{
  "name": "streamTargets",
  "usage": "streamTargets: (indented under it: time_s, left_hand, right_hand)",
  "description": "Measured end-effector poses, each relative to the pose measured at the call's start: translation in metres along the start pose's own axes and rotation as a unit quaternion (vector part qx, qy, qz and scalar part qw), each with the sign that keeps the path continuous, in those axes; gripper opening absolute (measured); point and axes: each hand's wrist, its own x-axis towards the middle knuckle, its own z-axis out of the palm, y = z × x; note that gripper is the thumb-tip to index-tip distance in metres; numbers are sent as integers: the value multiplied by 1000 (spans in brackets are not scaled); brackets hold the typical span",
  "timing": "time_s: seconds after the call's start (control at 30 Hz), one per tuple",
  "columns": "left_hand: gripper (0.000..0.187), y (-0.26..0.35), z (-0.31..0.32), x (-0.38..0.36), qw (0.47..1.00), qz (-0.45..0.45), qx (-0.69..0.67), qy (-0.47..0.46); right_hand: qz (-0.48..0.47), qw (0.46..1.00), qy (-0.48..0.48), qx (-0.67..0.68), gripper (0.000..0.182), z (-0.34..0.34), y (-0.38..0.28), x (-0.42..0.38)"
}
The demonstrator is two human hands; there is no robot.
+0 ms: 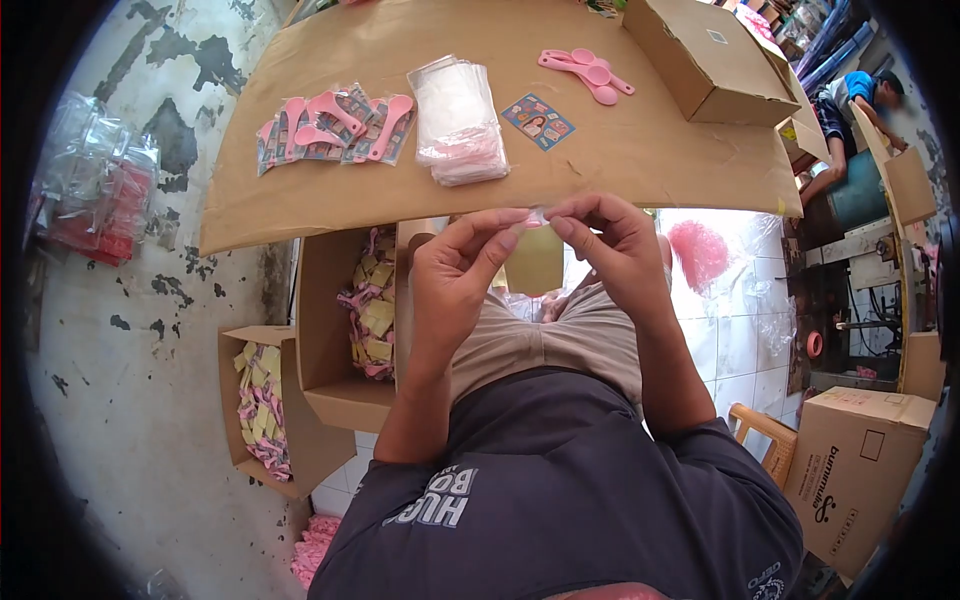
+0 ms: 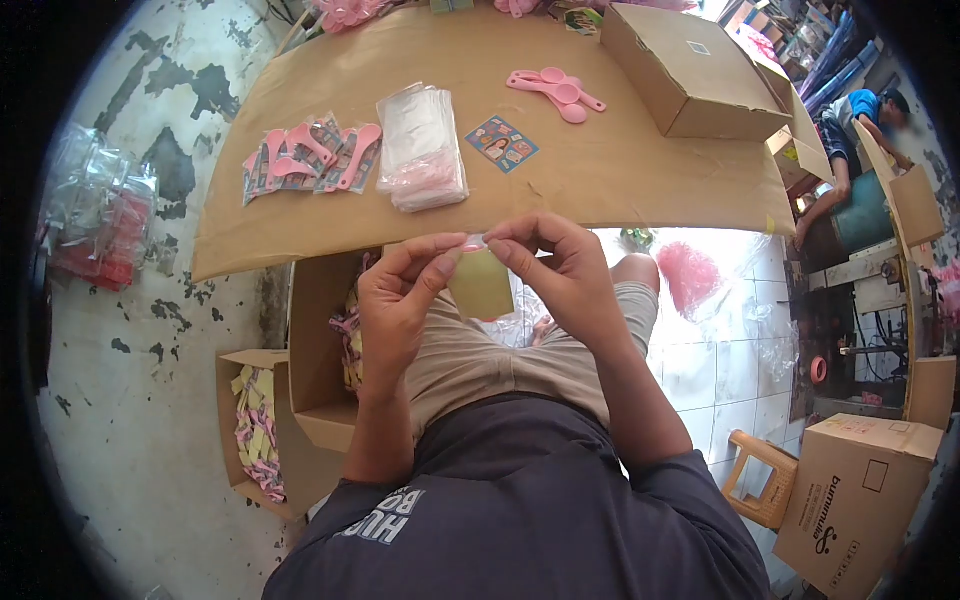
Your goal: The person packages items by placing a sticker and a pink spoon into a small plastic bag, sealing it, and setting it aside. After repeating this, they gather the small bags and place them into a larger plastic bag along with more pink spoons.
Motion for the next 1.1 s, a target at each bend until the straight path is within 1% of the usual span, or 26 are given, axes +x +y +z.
streamTargets:
  time_s: [0.07,0.13,0.17,0.2,0.23,0.27,0.33,0.47,0.53,0.57,0.6,0.63,0.67,0.7,0.73,0.77,0.8,0.83,0.87,0.9,0.97,1.0,1.03,1.07,1.1]
  left_hand:
    - [23,0,-3,0,1000,4,-24,-17]
    - [22,3,-3,-2,1000,18,-20,-10]
    - [20,5,-3,-3,999,30,-15,-5]
    - [20,3,-7,-4,999,30,-15,-4]
    - [17,0,-12,-6,999,49,17,-13]
    - [13,-2,-16,-7,996,69,50,-22]
    - [11,-2,-20,-9,996,77,45,-26]
    - [9,6,-20,-12,994,99,10,-34]
    - [9,5,-22,-12,995,98,-10,-36]
    - [11,4,-23,-12,994,96,-31,-40]
    - [11,2,-22,-12,994,96,-31,-39]
    - [16,-1,-17,-12,996,91,-22,-17]
    - [23,-2,-14,-12,996,85,-13,5]
    - [23,0,-12,-13,996,85,-13,5]
    - [32,8,-8,-13,997,61,-43,-4]
    - [40,12,-6,-13,996,37,-74,-13]
    - [40,11,-7,-13,997,37,-73,-14]
    - [41,8,-10,-12,999,29,-4,-45]
    - [42,6,-13,-12,995,21,67,-76]
    - [42,3,-17,-11,995,21,68,-76]
    - [38,2,-23,-7,974,109,173,-102]
    - [38,5,-26,-5,973,108,173,-104]
    - [33,16,-27,-3,972,135,182,-57]
    - [28,26,-29,1,968,163,190,-8]
    - [27,35,-35,6,955,208,210,25]
  right_hand:
    - [5,1000,-7,-6,17,0,-3,1]
    - [-23,999,-6,21,12,2,-4,1]
    - [-23,1000,-7,20,12,1,-4,1]
    - [-45,999,-24,12,9,-1,-3,2]
    - [-66,997,-40,4,7,-2,-3,2]
    - [-65,997,-40,4,7,-2,-3,3]
    - [-104,993,-59,13,10,-1,-5,4]
    - [-103,991,-80,-33,11,-1,-12,5]
    - [-142,986,-84,-33,4,2,-12,7]
    - [-142,986,-85,-33,4,4,-11,7]
    - [-113,989,-75,-55,2,6,-10,5]
    - [-84,991,-65,-77,5,7,-8,3]
    - [-83,991,-66,-77,5,10,-8,2]
    - [-83,994,-49,-60,11,13,-7,2]
    - [-82,995,-32,-42,17,15,-6,1]
    - [-82,995,-31,-42,17,15,-4,0]
    - [-99,995,-17,-13,22,16,-1,-1]
    - [-116,993,-3,17,26,17,-1,-1]
    - [-116,993,-3,18,26,18,-2,-2]
    - [-121,992,10,21,28,20,-5,-2]
    - [-127,991,26,24,29,18,-7,-3]
    - [-102,993,17,-50,27,13,-8,-4]
    - [-75,989,6,-123,25,8,-8,-5]
    - [-76,990,6,-122,25,3,-4,-6]
    - [-70,986,13,-153,20,-2,3,-6]
